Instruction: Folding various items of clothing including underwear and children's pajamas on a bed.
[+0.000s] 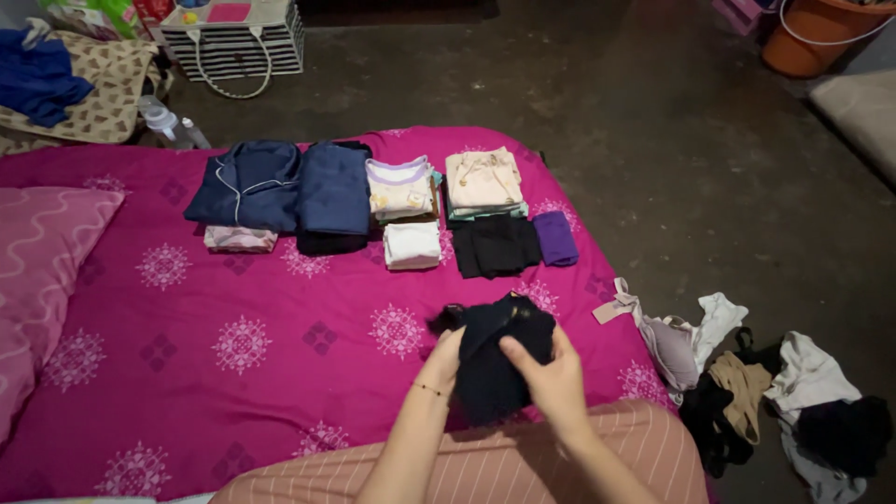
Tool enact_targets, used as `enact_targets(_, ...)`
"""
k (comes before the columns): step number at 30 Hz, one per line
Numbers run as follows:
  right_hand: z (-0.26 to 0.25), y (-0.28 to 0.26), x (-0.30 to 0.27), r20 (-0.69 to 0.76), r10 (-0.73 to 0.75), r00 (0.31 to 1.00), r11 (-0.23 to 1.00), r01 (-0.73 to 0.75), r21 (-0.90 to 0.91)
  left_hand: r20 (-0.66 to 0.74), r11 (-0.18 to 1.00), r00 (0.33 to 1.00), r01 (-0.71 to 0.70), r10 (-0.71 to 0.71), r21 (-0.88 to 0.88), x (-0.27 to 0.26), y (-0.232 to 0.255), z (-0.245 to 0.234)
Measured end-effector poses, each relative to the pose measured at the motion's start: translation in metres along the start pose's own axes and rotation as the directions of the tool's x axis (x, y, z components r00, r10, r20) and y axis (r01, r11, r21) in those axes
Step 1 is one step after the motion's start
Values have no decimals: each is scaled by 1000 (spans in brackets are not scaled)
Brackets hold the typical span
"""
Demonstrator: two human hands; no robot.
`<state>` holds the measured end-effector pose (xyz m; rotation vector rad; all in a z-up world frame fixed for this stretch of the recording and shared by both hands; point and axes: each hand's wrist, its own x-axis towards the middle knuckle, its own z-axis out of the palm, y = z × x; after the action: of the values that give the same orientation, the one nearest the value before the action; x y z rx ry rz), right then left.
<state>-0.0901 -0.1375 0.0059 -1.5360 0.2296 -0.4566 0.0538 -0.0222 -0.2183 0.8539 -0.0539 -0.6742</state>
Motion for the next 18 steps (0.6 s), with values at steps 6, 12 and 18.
enact_targets(6, -24, 29, 42, -71, 137, 988, 968, -149, -203, 150, 917, 949, 308, -277, -252, -79, 73, 101)
enact_targets(12, -40, 44, 64, 272, 771, 576, 536, -818, 209, 315, 880, 832, 474, -457, 26, -57, 48, 95)
enact_targets(18, -56, 57, 100, 51, 517, 855, 846, -519, 120, 315, 910, 918, 326, -240, -258, -54, 103, 135)
